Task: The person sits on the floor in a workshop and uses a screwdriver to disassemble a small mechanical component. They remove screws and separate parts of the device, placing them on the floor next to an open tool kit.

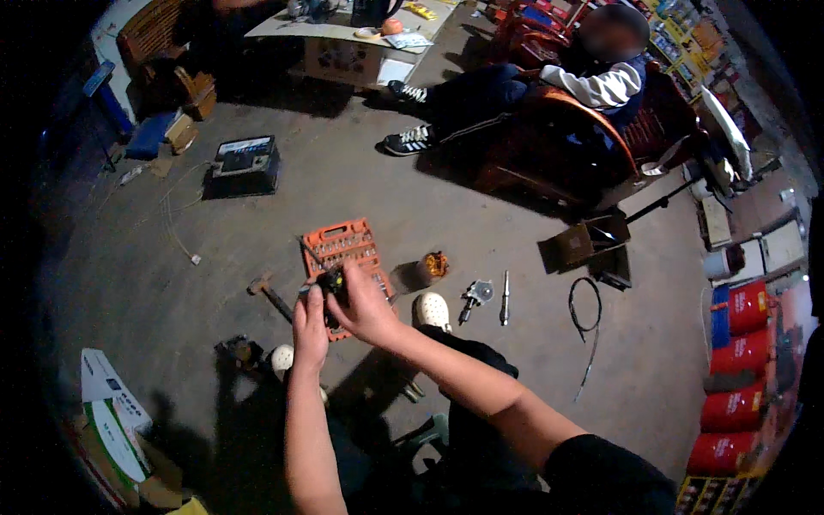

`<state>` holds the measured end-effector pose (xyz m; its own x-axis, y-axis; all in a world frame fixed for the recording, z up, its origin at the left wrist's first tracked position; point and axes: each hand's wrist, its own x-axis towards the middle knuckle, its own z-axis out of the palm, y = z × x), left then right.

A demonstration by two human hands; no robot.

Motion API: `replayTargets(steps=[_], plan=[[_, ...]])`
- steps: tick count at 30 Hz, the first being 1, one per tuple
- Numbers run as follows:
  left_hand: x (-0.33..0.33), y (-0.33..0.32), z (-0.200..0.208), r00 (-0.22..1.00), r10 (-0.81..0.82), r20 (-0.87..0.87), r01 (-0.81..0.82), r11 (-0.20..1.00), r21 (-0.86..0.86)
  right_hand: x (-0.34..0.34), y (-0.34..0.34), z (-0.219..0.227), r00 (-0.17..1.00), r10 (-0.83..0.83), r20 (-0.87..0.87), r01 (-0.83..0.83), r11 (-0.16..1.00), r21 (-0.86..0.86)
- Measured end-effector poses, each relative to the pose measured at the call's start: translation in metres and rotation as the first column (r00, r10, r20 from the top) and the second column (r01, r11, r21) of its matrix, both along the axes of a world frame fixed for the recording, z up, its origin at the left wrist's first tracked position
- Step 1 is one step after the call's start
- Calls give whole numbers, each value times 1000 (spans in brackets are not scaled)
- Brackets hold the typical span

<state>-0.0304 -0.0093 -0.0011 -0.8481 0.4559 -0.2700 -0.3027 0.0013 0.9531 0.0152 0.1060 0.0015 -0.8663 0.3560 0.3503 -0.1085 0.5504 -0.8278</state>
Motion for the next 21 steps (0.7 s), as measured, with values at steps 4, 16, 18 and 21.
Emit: replayTargets(steps=[4,16,18,21], plan=[[-2,-1,-4,1000,3,-29,-2,999,51,0,-5,0,1000,-15,23,15,1000,-1],[-8,-8,-5,970,-12,245,-106,880,463,-4,-5,25,999,0,-49,-2,999,-40],[-13,-7,14,912,74,403,-272,844,462,-1,-1,32,1000,-14,6,15,980,-200],[-25,-18,8,914,10,405,-266,769,582,7,-1,39,988,94,123,-53,953,-300]])
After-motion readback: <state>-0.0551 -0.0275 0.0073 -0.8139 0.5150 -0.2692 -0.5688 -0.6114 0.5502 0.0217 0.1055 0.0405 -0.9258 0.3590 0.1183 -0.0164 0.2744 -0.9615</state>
